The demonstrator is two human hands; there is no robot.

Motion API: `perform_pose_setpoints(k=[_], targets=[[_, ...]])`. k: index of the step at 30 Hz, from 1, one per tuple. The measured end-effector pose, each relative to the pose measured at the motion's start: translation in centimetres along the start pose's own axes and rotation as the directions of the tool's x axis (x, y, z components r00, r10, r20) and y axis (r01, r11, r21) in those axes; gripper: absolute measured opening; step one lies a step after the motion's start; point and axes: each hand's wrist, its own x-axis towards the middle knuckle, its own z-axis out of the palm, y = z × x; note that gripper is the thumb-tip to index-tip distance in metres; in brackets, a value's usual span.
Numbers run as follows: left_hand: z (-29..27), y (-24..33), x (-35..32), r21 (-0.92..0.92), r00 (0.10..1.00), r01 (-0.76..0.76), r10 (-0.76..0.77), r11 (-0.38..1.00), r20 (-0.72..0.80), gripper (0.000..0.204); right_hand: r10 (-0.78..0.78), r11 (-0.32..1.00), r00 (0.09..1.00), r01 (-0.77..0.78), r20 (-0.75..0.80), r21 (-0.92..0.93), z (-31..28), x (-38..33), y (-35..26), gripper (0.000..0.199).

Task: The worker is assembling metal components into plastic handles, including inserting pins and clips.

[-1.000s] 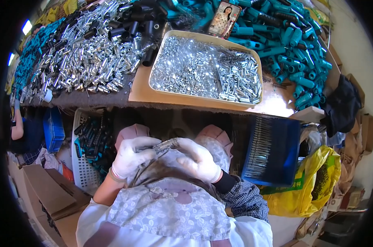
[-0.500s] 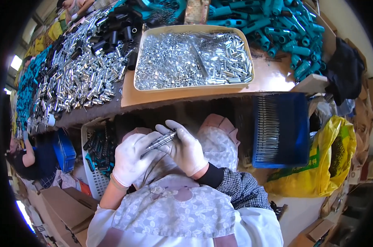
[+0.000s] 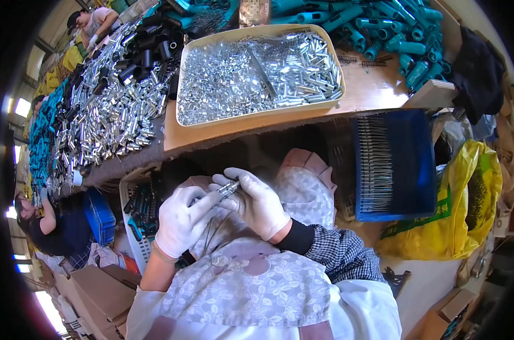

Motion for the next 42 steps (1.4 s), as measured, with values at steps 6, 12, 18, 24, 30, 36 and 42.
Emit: perform_pose_setpoints(k=[6,12,18,24,30,36,42], targets=[[0.0,-0.2,0.0,0.017,0.978,-0.010,0.006,1.000,0.207,0.030,0.018,0.999,0.998,-0.020,-0.062,-0.032,-0.1,-0.1,0.1,0.043],[1.4,-0.8,-0.6,-0.112,0.976,0.054,-0.029,0.992,0.215,0.032,0.072,0.996,0.996,-0.075,-0.062,-0.056,-0.9,0.2,-0.1,0.047],[3.0,-1.9,-1.8,-0.698,0.902,0.428,-0.221,0.574,0.371,0.042,-0.001,0.986,1.000,0.005,0.025,-0.168,-1.7,0.2,-0.2,0.044],[4.8,-0.1,-4.5,-0.707,0.680,0.535,-0.260,-0.463,0.685,0.048,-0.143,0.870,0.989,0.141,0.030,-0.472,-1.9,0.6,-0.8,0.032],[7.5,0.0,-6.2,-0.405,0.757,0.321,-0.025,-0.856,0.653,0.049,-0.335,0.632,0.941,0.256,0.040,-0.731,-1.0,0.2,-1.0,0.023],[7.5,0.7,-6.1,-0.370,0.756,0.293,-0.023,-0.881,0.654,0.046,-0.349,0.458,0.933,0.252,0.089,-0.853,-0.6,-0.3,-1.1,0.025],[8.2,0.7,-6.7,-0.364,0.814,0.296,0.033,-0.883,0.581,0.047,-0.342,0.431,0.928,0.295,0.148,-0.853,-0.8,-0.1,-0.7,0.028]])
